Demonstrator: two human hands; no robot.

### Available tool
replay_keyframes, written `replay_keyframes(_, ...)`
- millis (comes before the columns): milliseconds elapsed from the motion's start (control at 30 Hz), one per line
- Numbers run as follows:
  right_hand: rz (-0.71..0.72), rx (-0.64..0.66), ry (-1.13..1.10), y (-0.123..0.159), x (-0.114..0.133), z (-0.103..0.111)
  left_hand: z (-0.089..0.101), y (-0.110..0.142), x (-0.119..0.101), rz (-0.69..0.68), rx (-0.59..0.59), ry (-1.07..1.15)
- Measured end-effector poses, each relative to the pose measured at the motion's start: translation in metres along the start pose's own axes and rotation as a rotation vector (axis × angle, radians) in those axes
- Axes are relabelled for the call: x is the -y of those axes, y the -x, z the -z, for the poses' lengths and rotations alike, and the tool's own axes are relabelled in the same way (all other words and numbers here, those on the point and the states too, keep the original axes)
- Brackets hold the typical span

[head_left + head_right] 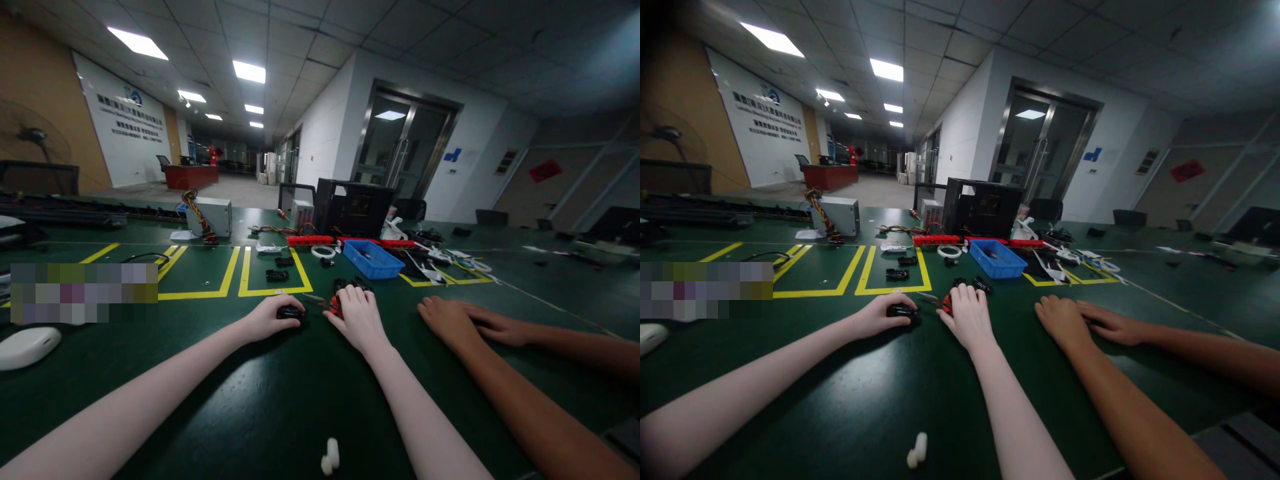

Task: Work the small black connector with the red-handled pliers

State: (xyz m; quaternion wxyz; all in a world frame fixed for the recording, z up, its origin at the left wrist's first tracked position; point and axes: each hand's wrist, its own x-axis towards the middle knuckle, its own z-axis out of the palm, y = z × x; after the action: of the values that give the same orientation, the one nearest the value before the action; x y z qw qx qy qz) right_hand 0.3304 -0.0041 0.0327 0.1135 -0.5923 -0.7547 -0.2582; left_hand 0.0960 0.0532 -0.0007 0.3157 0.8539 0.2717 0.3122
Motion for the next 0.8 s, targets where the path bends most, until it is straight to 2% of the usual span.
replay_keyframes(133,0.070,0.006,0.014,-0.002,0.006,0.004,0.001,0.000,0.000,-0.038,0.006,-0.016)
replay_keyframes(233,0.060,0.079,-0.054,-0.001,0.008,0.004,0.002,0.000,-0.001,-0.054,0.037,-0.039)
replay_keyframes(467,-0.045,0.182,-0.147,0.001,0.004,0.000,0.001,0.001,-0.001,-0.059,0.030,-0.083)
replay_keyframes(667,-0.080,0.140,-0.278,0.001,-0.001,0.001,0.000,0.002,-0.001,-0.076,0.044,-0.100)
replay_keyframes(800,-0.137,0.234,-0.396,0.002,-0.002,0.002,0.001,0.003,-0.001,-0.090,0.053,-0.105)
